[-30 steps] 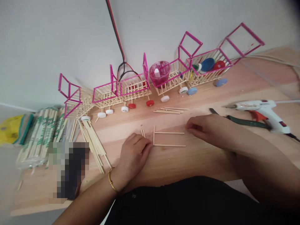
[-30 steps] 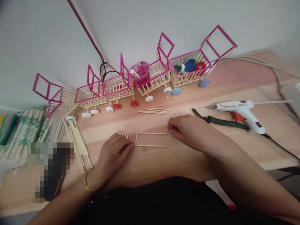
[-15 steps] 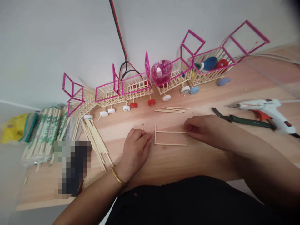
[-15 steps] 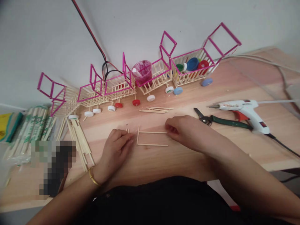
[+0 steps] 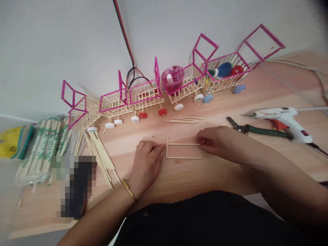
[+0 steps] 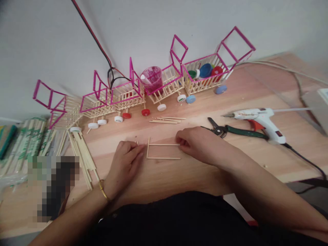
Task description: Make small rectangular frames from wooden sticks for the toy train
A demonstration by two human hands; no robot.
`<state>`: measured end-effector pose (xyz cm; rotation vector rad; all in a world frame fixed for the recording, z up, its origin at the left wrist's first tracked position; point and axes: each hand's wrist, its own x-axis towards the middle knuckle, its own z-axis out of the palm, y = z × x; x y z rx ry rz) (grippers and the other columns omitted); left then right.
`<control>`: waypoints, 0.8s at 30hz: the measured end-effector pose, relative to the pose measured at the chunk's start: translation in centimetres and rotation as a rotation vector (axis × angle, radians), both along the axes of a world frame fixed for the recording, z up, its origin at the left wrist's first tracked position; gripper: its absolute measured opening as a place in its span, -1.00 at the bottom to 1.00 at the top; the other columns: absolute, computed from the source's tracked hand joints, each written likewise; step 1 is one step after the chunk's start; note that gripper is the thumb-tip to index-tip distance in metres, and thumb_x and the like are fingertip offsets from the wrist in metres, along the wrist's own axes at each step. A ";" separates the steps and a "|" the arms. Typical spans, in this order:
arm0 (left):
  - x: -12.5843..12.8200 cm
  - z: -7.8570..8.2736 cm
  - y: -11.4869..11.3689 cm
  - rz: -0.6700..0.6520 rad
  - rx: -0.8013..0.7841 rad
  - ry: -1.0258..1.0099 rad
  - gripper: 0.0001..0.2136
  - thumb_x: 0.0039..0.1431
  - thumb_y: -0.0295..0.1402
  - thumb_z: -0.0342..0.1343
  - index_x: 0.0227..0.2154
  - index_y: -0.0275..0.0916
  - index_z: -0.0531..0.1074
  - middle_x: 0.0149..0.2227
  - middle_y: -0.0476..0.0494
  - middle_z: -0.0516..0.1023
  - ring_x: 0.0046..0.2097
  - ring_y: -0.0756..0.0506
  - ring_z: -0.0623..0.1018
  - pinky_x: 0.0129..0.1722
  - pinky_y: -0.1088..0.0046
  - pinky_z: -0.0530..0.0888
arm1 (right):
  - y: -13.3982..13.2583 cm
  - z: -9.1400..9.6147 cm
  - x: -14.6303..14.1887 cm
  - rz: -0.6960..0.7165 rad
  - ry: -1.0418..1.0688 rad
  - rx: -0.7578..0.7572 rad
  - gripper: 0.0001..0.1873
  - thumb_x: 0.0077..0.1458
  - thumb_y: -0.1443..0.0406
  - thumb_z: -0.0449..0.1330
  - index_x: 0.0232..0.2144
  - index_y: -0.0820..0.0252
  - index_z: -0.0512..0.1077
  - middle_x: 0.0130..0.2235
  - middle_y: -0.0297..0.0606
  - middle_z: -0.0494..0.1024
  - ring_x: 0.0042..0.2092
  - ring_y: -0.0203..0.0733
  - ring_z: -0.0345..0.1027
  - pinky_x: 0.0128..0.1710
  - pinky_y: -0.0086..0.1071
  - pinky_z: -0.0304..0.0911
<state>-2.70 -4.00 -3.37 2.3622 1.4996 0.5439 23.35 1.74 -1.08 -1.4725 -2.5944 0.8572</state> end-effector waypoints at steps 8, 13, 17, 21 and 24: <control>0.0 0.0 0.0 -0.003 0.002 -0.001 -0.73 0.21 -0.44 -0.06 -0.08 -0.28 0.41 -0.24 -0.21 0.37 -0.17 -0.12 0.29 -0.15 0.27 0.32 | 0.0 0.0 -0.2 0.000 0.001 -0.011 -0.87 0.01 0.32 0.06 -0.42 0.11 0.42 -0.42 -0.35 0.51 -0.38 -0.23 0.34 -0.41 -0.42 0.12; 0.0 -0.1 -0.1 -0.006 -0.002 -0.001 -0.73 0.21 -0.44 -0.06 -0.07 -0.28 0.41 -0.24 -0.20 0.36 -0.18 -0.12 0.28 -0.15 0.28 0.32 | 0.0 -0.1 -0.4 -0.002 0.008 -0.008 -0.87 0.02 0.33 0.06 -0.42 0.11 0.42 -0.43 -0.35 0.51 -0.39 -0.24 0.33 -0.41 -0.41 0.12; -0.1 -0.1 -0.2 -0.021 -0.002 -0.007 -0.72 0.21 -0.44 -0.06 -0.05 -0.27 0.40 -0.24 -0.20 0.36 -0.17 -0.12 0.28 -0.15 0.28 0.32 | 0.0 -0.2 -0.4 0.012 0.002 0.000 -0.86 0.02 0.33 0.05 -0.43 0.11 0.42 -0.41 -0.33 0.51 -0.37 -0.22 0.33 -0.38 -0.39 0.13; -0.1 -0.1 -0.2 -0.025 -0.002 -0.014 -0.72 0.21 -0.45 -0.07 -0.05 -0.27 0.39 -0.24 -0.20 0.35 -0.17 -0.12 0.28 -0.14 0.27 0.32 | 0.1 -0.3 -0.5 0.026 -0.013 -0.001 -0.85 0.03 0.32 0.05 -0.42 0.11 0.44 -0.40 -0.32 0.52 -0.36 -0.20 0.32 -0.35 -0.35 0.13; -0.1 -0.2 -0.2 -0.025 0.002 -0.020 -0.72 0.21 -0.45 -0.07 -0.05 -0.27 0.39 -0.24 -0.20 0.35 -0.17 -0.12 0.27 -0.14 0.26 0.32 | 0.1 -0.3 -0.6 0.015 -0.016 0.012 -0.84 0.04 0.30 0.05 -0.43 0.11 0.44 -0.40 -0.32 0.51 -0.36 -0.20 0.32 -0.35 -0.35 0.13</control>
